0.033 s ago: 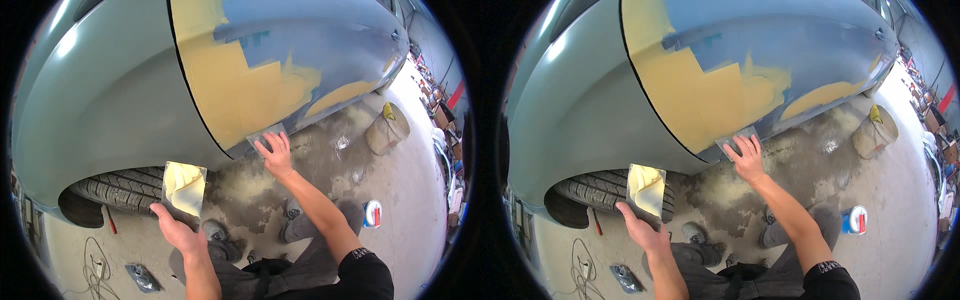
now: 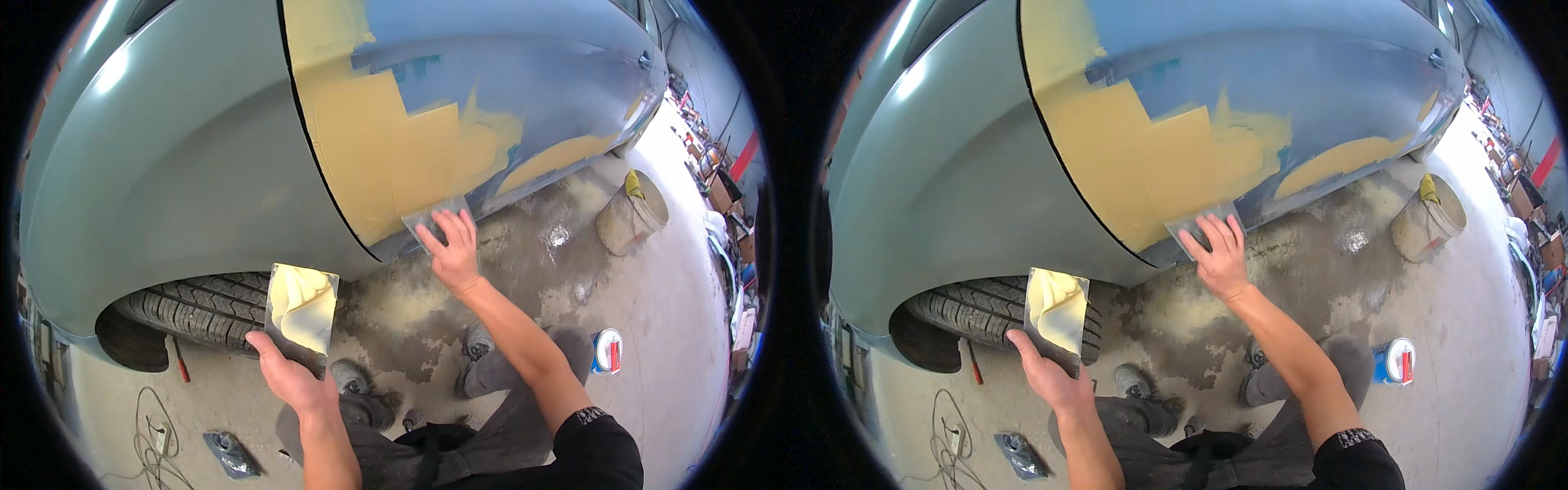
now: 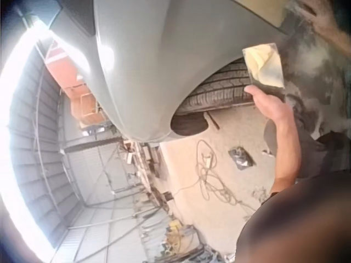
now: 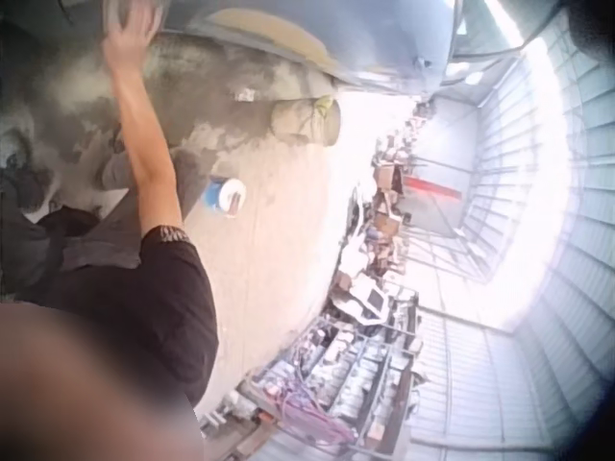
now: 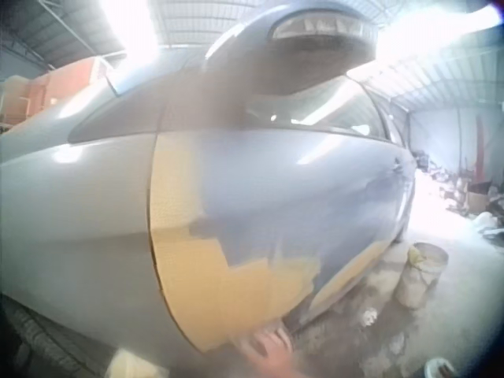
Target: The person scoops yellow body filler from a container onto a metal spreader and applies it to the side panel of a car. They repeatedly load the spreader and smooth the filler over a damaged area on the vehicle's body.
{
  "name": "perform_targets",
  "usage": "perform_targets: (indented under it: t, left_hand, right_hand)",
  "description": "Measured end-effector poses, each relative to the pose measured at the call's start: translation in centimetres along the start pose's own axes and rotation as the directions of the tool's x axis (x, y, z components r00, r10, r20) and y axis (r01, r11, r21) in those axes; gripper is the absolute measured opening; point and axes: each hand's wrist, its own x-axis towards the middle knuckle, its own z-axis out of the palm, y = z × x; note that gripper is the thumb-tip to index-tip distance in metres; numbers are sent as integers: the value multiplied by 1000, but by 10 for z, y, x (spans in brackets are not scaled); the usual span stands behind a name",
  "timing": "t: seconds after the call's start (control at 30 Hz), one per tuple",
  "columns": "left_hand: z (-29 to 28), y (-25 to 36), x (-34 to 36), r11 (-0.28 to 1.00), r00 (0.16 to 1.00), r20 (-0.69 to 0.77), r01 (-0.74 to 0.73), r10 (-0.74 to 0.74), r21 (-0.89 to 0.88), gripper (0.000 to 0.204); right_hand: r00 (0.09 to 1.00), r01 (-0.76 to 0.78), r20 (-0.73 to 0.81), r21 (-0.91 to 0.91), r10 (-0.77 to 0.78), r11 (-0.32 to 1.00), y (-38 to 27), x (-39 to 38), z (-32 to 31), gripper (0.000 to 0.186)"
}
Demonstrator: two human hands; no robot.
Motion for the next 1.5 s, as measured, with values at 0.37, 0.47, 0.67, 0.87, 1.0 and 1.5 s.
perform_targets:
  t: [0.37,0.47,0.67,0.87,1.0,1.5]
  left_hand:
    - [-11,8,0,994,995,101,-13,24,-108,59]
    - [-12,11,-1,991,993,116,-14,29,-131,59]
    - [-10,14,-2,995,999,41,-17,21,-95,62]
    - [-11,16,-4,993,996,-16,81,-82,-81,59]
    - [-12,12,-3,996,998,21,56,-55,-67,60]
    - [-13,-24,1,999,967,255,0,14,-54,39]
  right_hand:
    - [943,170,-253,-190,-215,967,-27,183,-63,60]
    - [966,128,-202,-166,-161,978,-28,178,-55,58]
    - [980,115,-148,-123,-133,986,-24,113,-25,58]
    - [991,77,-104,-97,-87,992,-19,37,23,54]
    - [993,59,-101,-97,-69,994,-16,-8,55,49]
    - [757,-572,341,758,558,313,-53,20,-31,39]
